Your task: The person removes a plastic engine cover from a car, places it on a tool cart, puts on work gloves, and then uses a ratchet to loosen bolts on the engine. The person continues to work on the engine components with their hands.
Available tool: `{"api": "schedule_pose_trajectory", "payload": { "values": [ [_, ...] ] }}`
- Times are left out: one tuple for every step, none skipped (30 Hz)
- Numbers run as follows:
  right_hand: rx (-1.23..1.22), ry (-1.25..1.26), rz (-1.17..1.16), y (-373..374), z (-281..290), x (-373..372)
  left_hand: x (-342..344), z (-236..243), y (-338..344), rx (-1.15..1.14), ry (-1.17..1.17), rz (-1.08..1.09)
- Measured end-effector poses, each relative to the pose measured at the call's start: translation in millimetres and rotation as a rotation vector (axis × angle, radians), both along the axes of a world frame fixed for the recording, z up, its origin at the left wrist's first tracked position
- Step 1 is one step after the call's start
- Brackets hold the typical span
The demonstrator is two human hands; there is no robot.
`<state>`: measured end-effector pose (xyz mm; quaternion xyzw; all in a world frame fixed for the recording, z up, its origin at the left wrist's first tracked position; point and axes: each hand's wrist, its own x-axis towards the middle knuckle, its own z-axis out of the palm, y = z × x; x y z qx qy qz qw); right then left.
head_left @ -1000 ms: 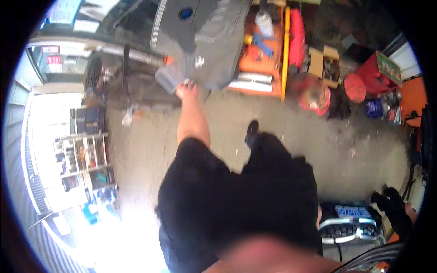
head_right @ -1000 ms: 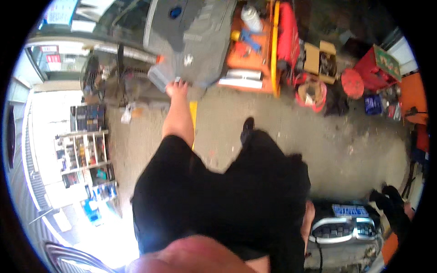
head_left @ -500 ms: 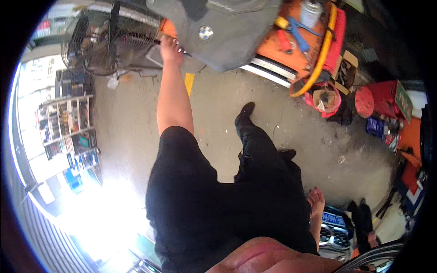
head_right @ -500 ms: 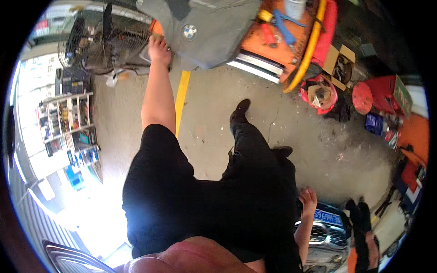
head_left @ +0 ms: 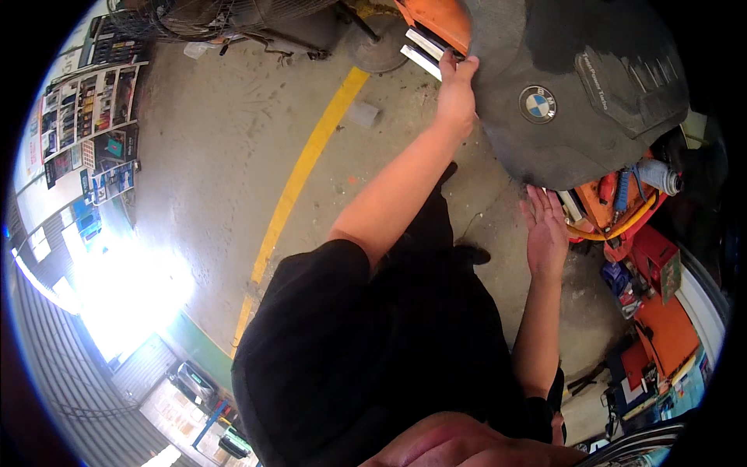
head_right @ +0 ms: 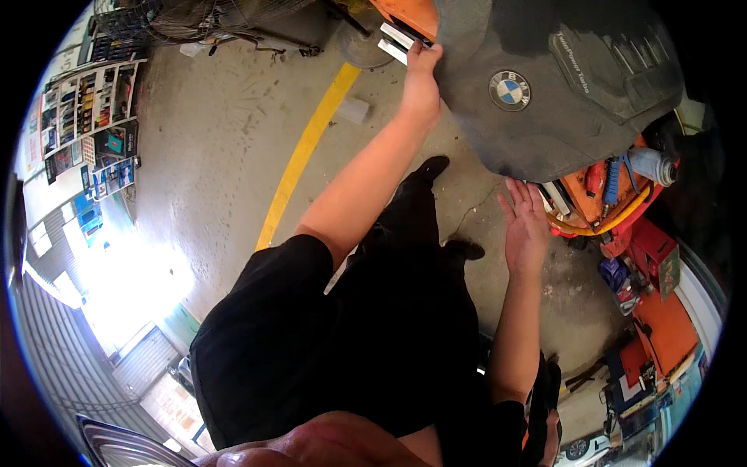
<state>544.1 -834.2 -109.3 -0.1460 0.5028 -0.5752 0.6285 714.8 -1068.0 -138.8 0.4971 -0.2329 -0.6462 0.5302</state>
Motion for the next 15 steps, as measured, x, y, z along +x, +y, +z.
{"api": "schedule_pose_trajectory", "payload": {
  "values": [
    [-0.001,-0.011,-0.019,-0.4,-0.9,0.3,2.8,0.7,1.0,-0.016,-0.036,-0.024],
    [-0.002,-0.022,-0.038,0.2,-0.2,3.0,5.7,-3.3,0.2,0.0,-0.04,-0.026],
    [0.02,0.011,-0.055,-1.7,0.6,7.3,6.6,-9.1,-4.1,0.009,-0.044,-0.032],
    [0.043,0.044,-0.072,-2.7,1.8,12.3,8.4,-15.0,-6.6,0.018,-0.048,-0.037],
    [0.067,0.077,-0.09,-2.7,2.9,15.7,14.6,-21.1,-6.7,0.012,-0.039,-0.033],
    [0.103,0.066,-0.11,-2.5,4.5,15.8,20.8,-25.6,-7.5,0.003,-0.025,-0.044],
    [0.135,0.05,-0.124,-4.3,5.8,14.0,26.1,-32.5,-7.9,-0.008,-0.015,-0.047],
    [0.167,0.034,-0.142,-3.3,7.1,11.8,28.4,-46.8,-8.1,-0.007,0.048,0.022],
    [0.173,0.022,-0.143,3.9,5.4,6.4,29.9,-51.0,-6.6,0.044,0.015,-0.03],
    [0.174,0.013,-0.154,15.8,-0.8,1.8,35.2,-52.6,-8.6,0.09,-0.018,-0.093],
    [0.177,-0.002,-0.156,27.9,-8.4,-2.2,40.5,-57.4,-9.0,0.122,-0.018,-0.071],
    [0.174,-0.073,-0.148,40.3,-15.1,-4.5,43.6,-68.0,-9.7,0.157,-0.01,-0.067],
    [0.17,-0.129,-0.156,52.4,-18.7,-6.0,62.6,-104.1,-11.4,0.111,-0.073,-0.161],
    [0.169,-0.166,-0.204,73.7,-25.1,-11.8,53.1,-85.5,-5.3,0.119,0.028,-0.105],
    [0.247,-0.042,-0.128,95.7,-30.4,-15.6,61.5,-96.2,-1.2,0.118,0.028,-0.08]
  ]
}}
